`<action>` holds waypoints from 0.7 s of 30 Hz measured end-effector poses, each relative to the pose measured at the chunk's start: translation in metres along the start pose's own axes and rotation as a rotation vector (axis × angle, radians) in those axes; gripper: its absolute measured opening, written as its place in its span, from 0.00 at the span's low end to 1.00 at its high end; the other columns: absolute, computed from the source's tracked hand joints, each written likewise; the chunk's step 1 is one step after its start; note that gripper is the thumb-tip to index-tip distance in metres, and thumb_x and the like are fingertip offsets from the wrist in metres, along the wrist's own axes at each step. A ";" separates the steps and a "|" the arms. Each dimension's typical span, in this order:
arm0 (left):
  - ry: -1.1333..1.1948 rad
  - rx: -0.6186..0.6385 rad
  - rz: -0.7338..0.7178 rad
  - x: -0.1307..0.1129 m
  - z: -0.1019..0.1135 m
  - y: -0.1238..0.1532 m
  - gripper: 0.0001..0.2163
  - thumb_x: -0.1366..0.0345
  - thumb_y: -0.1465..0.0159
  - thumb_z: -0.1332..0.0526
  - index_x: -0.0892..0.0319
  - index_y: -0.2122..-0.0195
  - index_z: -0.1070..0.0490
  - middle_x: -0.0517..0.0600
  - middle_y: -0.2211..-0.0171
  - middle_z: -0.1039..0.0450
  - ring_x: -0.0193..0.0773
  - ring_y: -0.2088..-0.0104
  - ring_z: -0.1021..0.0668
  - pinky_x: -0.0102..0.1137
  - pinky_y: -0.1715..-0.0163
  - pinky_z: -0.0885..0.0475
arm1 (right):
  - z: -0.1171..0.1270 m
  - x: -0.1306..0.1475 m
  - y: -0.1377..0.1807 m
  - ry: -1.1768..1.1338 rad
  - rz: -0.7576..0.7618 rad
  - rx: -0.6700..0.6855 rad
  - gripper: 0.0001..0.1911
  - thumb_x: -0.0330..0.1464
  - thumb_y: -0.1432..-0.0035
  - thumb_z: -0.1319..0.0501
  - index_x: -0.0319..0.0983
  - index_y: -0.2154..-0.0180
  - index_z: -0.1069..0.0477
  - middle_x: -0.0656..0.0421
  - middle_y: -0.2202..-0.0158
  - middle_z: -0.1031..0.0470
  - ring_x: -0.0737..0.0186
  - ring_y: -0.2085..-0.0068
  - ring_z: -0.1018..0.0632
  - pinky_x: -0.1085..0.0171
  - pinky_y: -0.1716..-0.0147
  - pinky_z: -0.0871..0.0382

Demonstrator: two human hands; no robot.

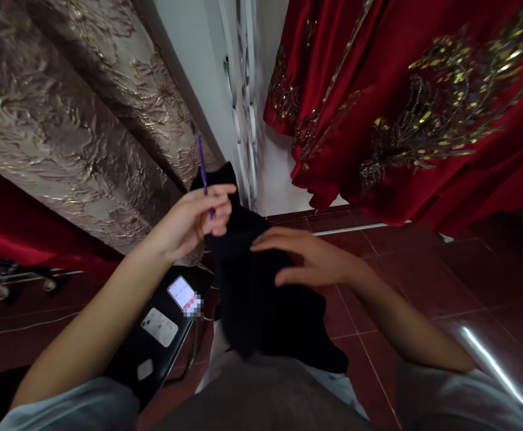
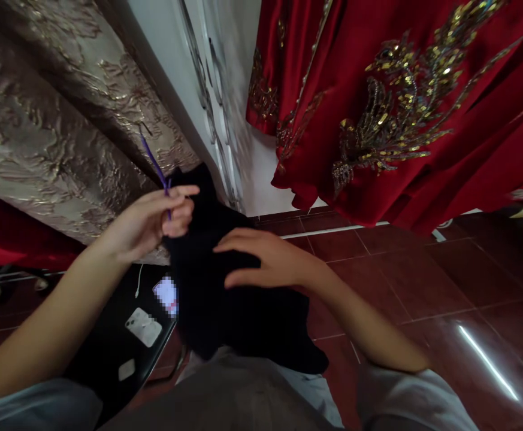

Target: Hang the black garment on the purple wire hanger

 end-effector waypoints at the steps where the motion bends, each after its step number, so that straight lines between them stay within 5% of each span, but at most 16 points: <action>1: -0.020 0.086 0.086 0.008 -0.007 0.012 0.10 0.59 0.29 0.42 0.53 0.51 0.24 0.47 0.77 0.33 0.32 0.85 0.35 0.30 0.86 0.38 | 0.014 -0.011 -0.002 0.004 -0.022 -0.092 0.24 0.48 0.33 0.39 0.49 0.39 0.29 0.55 0.41 0.26 0.55 0.40 0.25 0.53 0.37 0.31; 3: -0.146 0.250 0.190 0.017 -0.015 0.033 0.09 0.58 0.30 0.40 0.52 0.54 0.22 0.47 0.78 0.33 0.32 0.86 0.37 0.29 0.88 0.43 | 0.047 -0.040 0.000 0.080 -0.087 -0.327 0.25 0.44 0.31 0.40 0.51 0.35 0.33 0.55 0.36 0.31 0.54 0.34 0.30 0.50 0.33 0.38; 5: -0.310 0.267 0.144 0.013 -0.008 0.041 0.08 0.56 0.31 0.37 0.52 0.59 0.20 0.50 0.73 0.27 0.35 0.80 0.28 0.29 0.84 0.36 | 0.067 -0.067 0.005 0.126 -0.150 -0.463 0.30 0.45 0.35 0.36 0.50 0.34 0.35 0.55 0.31 0.36 0.50 0.30 0.36 0.46 0.30 0.43; 7: -0.418 0.097 -0.002 -0.002 0.017 0.036 0.09 0.55 0.33 0.35 0.53 0.66 0.20 0.51 0.70 0.23 0.38 0.72 0.22 0.30 0.77 0.29 | 0.067 -0.092 0.005 0.028 -0.226 -0.422 0.24 0.46 0.37 0.35 0.48 0.42 0.26 0.55 0.38 0.28 0.49 0.35 0.29 0.46 0.33 0.38; 9: -0.429 -0.138 -0.116 -0.014 0.048 0.030 0.10 0.56 0.36 0.31 0.55 0.70 0.22 0.50 0.72 0.24 0.40 0.72 0.21 0.31 0.75 0.27 | 0.065 -0.109 0.008 -0.141 -0.324 -0.382 0.17 0.49 0.37 0.36 0.45 0.57 0.20 0.57 0.57 0.19 0.55 0.53 0.20 0.53 0.49 0.25; 12: -0.337 -0.386 -0.214 -0.019 0.084 0.020 0.10 0.56 0.40 0.27 0.55 0.65 0.23 0.49 0.73 0.24 0.40 0.72 0.21 0.34 0.72 0.24 | 0.088 -0.113 0.010 -0.303 -0.400 -0.541 0.23 0.54 0.40 0.35 0.41 0.71 0.24 0.61 0.75 0.28 0.66 0.74 0.29 0.64 0.73 0.32; 14: -0.292 -0.526 -0.370 -0.031 0.096 0.021 0.12 0.57 0.39 0.28 0.54 0.59 0.24 0.50 0.64 0.20 0.42 0.63 0.18 0.39 0.60 0.21 | 0.118 -0.108 0.001 -0.324 -0.381 -0.706 0.27 0.58 0.44 0.35 0.41 0.74 0.29 0.62 0.77 0.33 0.68 0.76 0.33 0.65 0.77 0.36; 17: -0.356 -0.841 -0.735 -0.058 0.099 0.052 0.08 0.60 0.31 0.34 0.51 0.52 0.26 0.49 0.53 0.23 0.43 0.49 0.21 0.42 0.45 0.26 | 0.167 -0.102 -0.027 -0.290 -0.339 -0.871 0.31 0.63 0.48 0.34 0.43 0.77 0.36 0.60 0.78 0.35 0.63 0.73 0.30 0.60 0.73 0.30; 19: -0.440 -1.060 -0.939 -0.064 0.088 0.082 0.08 0.61 0.28 0.39 0.50 0.50 0.26 0.48 0.52 0.26 0.42 0.50 0.21 0.41 0.46 0.27 | 0.194 -0.102 -0.044 -0.282 -0.311 -0.939 0.31 0.64 0.52 0.32 0.47 0.77 0.39 0.58 0.77 0.33 0.58 0.68 0.27 0.55 0.69 0.26; 21: -0.569 -1.076 -0.984 -0.058 0.068 0.089 0.10 0.61 0.26 0.43 0.49 0.47 0.26 0.48 0.54 0.27 0.41 0.56 0.21 0.39 0.52 0.26 | 0.212 -0.099 -0.045 -0.288 -0.272 -1.027 0.31 0.65 0.53 0.33 0.48 0.78 0.40 0.56 0.75 0.30 0.54 0.64 0.25 0.52 0.66 0.23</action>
Point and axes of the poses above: each hand's wrist, its own y-axis away from the middle knuckle, its own z-axis out of the back of the hand, x = y × z, the point moved 10 cm from there along -y, towards the middle knuckle
